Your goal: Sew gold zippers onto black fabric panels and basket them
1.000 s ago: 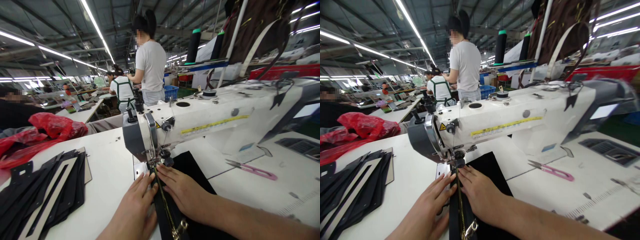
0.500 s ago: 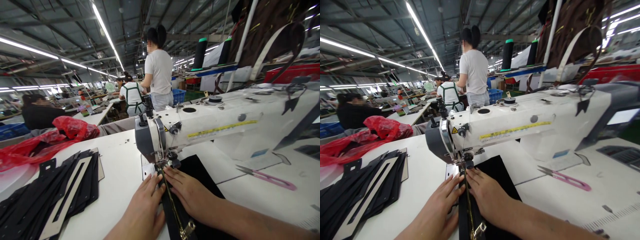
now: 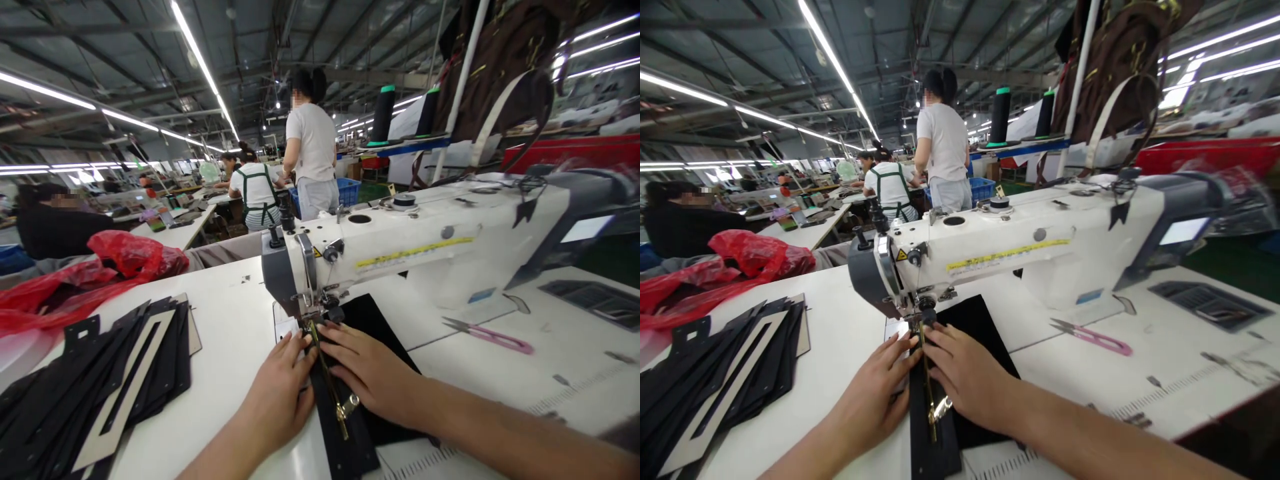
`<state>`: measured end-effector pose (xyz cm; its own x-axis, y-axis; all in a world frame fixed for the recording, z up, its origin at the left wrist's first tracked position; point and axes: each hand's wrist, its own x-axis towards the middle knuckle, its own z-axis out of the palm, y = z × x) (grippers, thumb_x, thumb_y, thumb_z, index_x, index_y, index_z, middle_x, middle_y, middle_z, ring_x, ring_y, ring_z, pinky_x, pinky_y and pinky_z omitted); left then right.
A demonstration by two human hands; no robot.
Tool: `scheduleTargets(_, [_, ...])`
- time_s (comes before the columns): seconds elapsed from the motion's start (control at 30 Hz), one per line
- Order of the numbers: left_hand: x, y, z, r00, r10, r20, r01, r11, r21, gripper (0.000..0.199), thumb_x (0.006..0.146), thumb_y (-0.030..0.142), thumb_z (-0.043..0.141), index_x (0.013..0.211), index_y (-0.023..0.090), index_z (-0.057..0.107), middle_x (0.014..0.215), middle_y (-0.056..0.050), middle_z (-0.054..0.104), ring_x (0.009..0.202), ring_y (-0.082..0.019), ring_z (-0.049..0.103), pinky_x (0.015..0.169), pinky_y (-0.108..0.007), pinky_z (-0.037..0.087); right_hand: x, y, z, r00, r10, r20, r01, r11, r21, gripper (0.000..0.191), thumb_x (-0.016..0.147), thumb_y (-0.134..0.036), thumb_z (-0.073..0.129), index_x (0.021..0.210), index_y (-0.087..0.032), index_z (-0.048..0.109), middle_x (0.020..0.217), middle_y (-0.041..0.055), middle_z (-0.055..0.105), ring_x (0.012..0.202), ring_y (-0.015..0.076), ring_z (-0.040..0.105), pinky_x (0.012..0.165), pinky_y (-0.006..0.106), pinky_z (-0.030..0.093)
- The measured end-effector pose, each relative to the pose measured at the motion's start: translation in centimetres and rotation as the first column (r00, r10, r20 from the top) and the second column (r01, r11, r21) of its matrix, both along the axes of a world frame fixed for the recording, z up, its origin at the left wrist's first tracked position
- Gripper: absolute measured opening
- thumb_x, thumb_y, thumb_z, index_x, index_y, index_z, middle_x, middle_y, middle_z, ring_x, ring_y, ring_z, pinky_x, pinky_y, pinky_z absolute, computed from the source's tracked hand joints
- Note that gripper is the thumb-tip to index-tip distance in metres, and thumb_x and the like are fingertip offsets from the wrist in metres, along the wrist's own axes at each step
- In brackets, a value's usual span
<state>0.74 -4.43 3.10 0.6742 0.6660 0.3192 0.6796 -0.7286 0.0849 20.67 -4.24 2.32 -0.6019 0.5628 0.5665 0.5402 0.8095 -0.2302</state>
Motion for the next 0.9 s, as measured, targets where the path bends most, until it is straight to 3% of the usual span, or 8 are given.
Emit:
scheduleTargets(0.13, [-0.2, -2.1, -0.5, 0.996, -0.082, 0.020, 0.082, 0.997, 0.002, 0.039, 0.076, 0.009, 0.043, 0.113, 0.011, 0.056, 0.120, -0.017, 0.056, 0.118, -0.028, 0.048, 0.099, -0.049, 0.041, 1.0, -5.2, -0.3, 0.998, 0.048, 0.044, -0.056, 0.982, 0.181, 0.022, 0.090, -0.024, 0.049, 0.097, -0.009, 0.063, 0.095, 0.0111, 0.066, 0.092, 0.0226, 0.058, 0.085, 0.038, 0.047])
scheduleTargets(0.3, [-0.1, -4.7, -0.1, 0.995, -0.081, 0.066, 0.085, 0.994, -0.062, 0.044, 0.072, 0.008, 0.044, 0.116, 0.011, 0.053, 0.127, -0.016, 0.051, 0.122, -0.027, 0.043, 0.101, -0.047, 0.039, 0.5, -7.7, -1.1, 0.979, 0.010, 0.205, -0.071, 0.953, 0.293, 0.029, 0.087, -0.006, 0.037, 0.100, -0.001, 0.062, 0.098, 0.0177, 0.064, 0.090, 0.0279, 0.056, 0.077, 0.041, 0.046])
scheduleTargets(0.4, [0.8, -5.2, 1.2, 0.997, -0.014, 0.076, 0.026, 0.987, -0.161, 0.044, 0.065, 0.012, 0.055, 0.109, 0.015, 0.056, 0.117, -0.011, 0.057, 0.115, -0.028, 0.049, 0.100, -0.047, 0.038, 0.1, -6.1, 0.7, 0.980, 0.043, 0.195, -0.040, 0.999, -0.016, 0.025, 0.084, -0.004, 0.039, 0.089, -0.005, 0.064, 0.087, 0.0155, 0.063, 0.081, 0.0246, 0.056, 0.072, 0.038, 0.046])
scheduleTargets(0.47, [1.5, -4.8, 2.0, 0.994, 0.083, 0.065, -0.068, 0.975, -0.210, 0.030, 0.066, 0.017, 0.061, 0.096, 0.016, 0.060, 0.101, -0.008, 0.062, 0.098, -0.026, 0.057, 0.092, -0.044, 0.044, 0.2, -4.1, 2.6, 0.988, -0.003, 0.152, 0.062, 0.920, -0.387, 0.018, 0.084, -0.008, 0.045, 0.082, -0.009, 0.063, 0.081, 0.0096, 0.062, 0.077, 0.0195, 0.057, 0.070, 0.031, 0.045])
scheduleTargets(0.57, [2.1, -3.9, 2.5, 0.977, 0.203, 0.061, -0.185, 0.956, -0.228, 0.004, 0.076, 0.019, 0.059, 0.079, 0.016, 0.060, 0.079, -0.004, 0.063, 0.072, -0.020, 0.060, 0.069, -0.033, 0.050, 0.6, -1.2, 5.1, 0.985, 0.013, 0.173, 0.083, 0.843, -0.531, 0.020, 0.087, -0.014, 0.047, 0.077, -0.012, 0.063, 0.064, 0.0013, 0.060, 0.058, 0.0126, 0.055, 0.053, 0.022, 0.042])
scheduleTargets(0.63, [2.2, -3.5, 2.6, 0.973, 0.220, 0.074, -0.199, 0.955, -0.222, 0.008, 0.080, 0.014, 0.055, 0.075, 0.016, 0.061, 0.073, -0.002, 0.063, 0.065, -0.017, 0.060, 0.060, -0.028, 0.049, 0.8, -0.6, 6.1, 0.982, 0.047, 0.181, 0.061, 0.836, -0.546, 0.017, 0.086, -0.018, 0.051, 0.076, -0.014, 0.064, 0.060, -0.0016, 0.059, 0.053, 0.0108, 0.053, 0.048, 0.020, 0.039])
scheduleTargets(0.73, [2.2, -3.6, 2.4, 0.976, 0.195, 0.097, -0.174, 0.965, -0.197, 0.013, 0.078, 0.007, 0.055, 0.080, 0.017, 0.064, 0.076, -0.001, 0.065, 0.068, -0.016, 0.062, 0.061, -0.025, 0.051, 0.8, -2.0, 5.8, 0.982, 0.050, 0.184, 0.047, 0.872, -0.488, 0.011, 0.075, -0.023, 0.067, 0.081, -0.014, 0.065, 0.075, 0.0020, 0.061, 0.069, 0.0152, 0.055, 0.060, 0.024, 0.042])
scheduleTargets(0.9, [2.3, -4.7, 0.9, 0.986, 0.123, 0.114, -0.113, 0.989, -0.096, 0.023, 0.074, 0.000, 0.055, 0.087, 0.016, 0.065, 0.087, -0.002, 0.068, 0.081, -0.019, 0.066, 0.093, -0.044, 0.045, -0.2, -5.2, 2.1, 0.977, -0.082, 0.195, 0.100, 0.991, -0.089, 0.006, 0.077, -0.010, 0.057, 0.079, -0.012, 0.063, 0.082, 0.0077, 0.057, 0.078, 0.0206, 0.047, 0.070, 0.033, 0.040])
